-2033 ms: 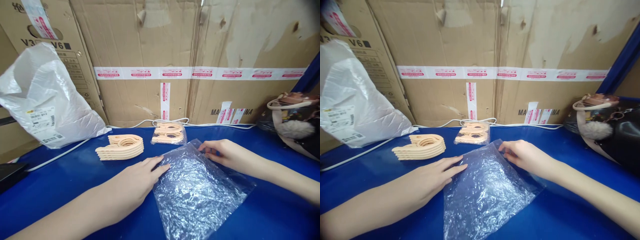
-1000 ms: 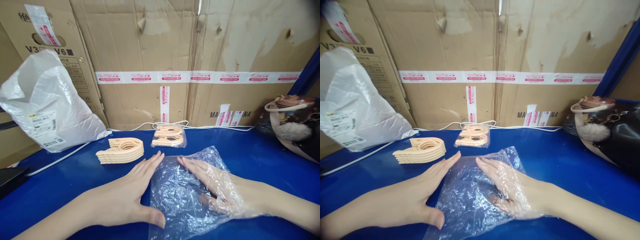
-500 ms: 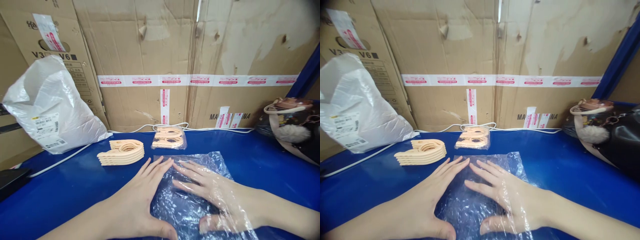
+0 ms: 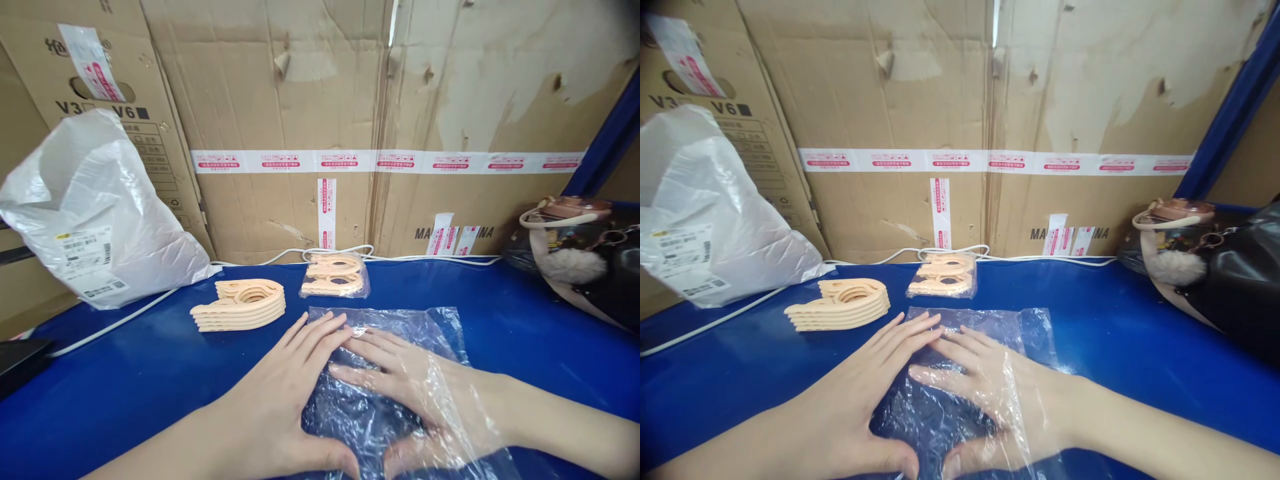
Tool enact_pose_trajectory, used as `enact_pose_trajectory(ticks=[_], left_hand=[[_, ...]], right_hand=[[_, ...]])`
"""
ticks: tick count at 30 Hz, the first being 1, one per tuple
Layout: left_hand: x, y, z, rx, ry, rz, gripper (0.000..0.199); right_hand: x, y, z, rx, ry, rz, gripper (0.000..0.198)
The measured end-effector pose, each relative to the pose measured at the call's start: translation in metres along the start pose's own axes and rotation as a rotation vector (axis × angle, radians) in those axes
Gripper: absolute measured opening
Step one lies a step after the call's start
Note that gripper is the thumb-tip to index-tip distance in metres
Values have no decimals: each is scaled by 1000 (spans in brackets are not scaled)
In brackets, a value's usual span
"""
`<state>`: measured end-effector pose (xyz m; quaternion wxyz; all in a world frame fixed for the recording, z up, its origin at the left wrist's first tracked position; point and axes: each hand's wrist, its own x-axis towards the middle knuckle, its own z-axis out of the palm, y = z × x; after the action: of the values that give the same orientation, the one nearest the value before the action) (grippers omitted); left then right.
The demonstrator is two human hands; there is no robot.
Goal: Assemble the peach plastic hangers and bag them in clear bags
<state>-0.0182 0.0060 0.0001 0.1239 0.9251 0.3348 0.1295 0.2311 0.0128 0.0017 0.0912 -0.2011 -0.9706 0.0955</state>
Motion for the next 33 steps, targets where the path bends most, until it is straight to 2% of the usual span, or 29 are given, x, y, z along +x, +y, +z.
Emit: enact_pose_trajectory(ticks=[7, 12, 16, 22, 27, 31, 33], left_hand=[[-2, -4, -4, -47, 12, -55, 103], [-1, -1, -14, -69, -21, -137, 105], [-2, 0, -17, -40, -31, -124, 104], [-7, -1, -20, -28, 6, -171, 87], [-7, -14, -55, 4, 103, -154, 77], [-10, -42, -87, 64, 252, -199, 71], [-14, -58, -96, 85, 261, -245, 68]], right_hand=[[-9, 1, -7, 6, -15, 72, 77], [-24, 0, -38, 108, -136, 257, 74], [-39, 0, -58, 146, -205, 372, 79], [-49, -1, -60, 153, -241, 500, 81], [-47, -1, -58, 150, -214, 466, 79], [-46, 2, -56, 137, -222, 473, 77], [-47, 2, -54, 132, -230, 461, 77]])
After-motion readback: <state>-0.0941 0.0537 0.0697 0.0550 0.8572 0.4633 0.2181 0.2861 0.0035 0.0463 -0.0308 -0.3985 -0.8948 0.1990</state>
